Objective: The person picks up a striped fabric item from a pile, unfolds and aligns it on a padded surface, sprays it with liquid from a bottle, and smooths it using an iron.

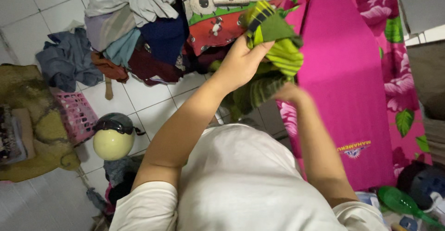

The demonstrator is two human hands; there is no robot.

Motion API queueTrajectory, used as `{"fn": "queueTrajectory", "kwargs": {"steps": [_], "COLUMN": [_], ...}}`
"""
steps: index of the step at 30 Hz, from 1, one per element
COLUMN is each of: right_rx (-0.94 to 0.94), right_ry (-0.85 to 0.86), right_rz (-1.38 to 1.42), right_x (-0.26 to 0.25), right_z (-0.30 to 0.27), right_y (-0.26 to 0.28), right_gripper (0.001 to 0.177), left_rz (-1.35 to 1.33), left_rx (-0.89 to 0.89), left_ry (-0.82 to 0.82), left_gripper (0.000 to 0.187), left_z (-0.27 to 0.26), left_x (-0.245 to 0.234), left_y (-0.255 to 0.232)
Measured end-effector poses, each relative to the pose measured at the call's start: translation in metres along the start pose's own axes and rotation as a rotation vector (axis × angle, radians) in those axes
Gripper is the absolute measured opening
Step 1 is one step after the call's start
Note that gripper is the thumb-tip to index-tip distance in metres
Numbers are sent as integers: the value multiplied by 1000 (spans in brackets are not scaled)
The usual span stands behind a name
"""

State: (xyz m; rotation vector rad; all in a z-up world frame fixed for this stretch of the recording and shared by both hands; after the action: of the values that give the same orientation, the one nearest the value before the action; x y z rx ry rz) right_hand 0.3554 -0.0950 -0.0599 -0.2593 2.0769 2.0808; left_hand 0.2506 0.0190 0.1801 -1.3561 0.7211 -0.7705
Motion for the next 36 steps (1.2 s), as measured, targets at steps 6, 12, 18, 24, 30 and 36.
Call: {"fn": "queueTrajectory", "kwargs": {"steps": [6, 12, 18, 24, 30, 36], "right_rx": [-157, 528, 26, 164, -142, -23], "right_ry": [-56, -478, -368, -256, -6, -477], "right_rz": [16, 1280, 1893, 990, 649, 655], "right_x": [65, -17, -79, -36, 36, 34], "right_z": [57, 79, 117, 91, 43, 28], "right_y": [6, 94, 168, 203, 238, 178], "right_gripper": [58, 35, 24, 53, 82, 42], "left_rz": [341, 1211, 1285, -186, -661, -347], "left_rx": [55, 71, -457, -539, -591, -457], "left_ry": [-214, -420, -298, -421, -268, -95], "left_gripper": [38, 109, 67, 34, 52, 52], "left_z": [-2, -123, -208, -147, -88, -92], "left_x": [-44, -80, -137, -133, -87, -68], "left_y": [-34, 27, 208, 171, 73, 50]}}
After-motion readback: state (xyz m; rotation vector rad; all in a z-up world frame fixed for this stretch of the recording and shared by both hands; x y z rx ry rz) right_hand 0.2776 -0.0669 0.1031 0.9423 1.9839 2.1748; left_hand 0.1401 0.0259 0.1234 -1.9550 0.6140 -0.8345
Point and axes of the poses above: each hand's wrist, its own z-axis towards the middle knuckle, its own x-axis out of the palm, y = z × x, the point moved 8 cm from there along z, towards the middle knuckle, and after that the axes turned 15 degrees about z, right-handed, at the moved point
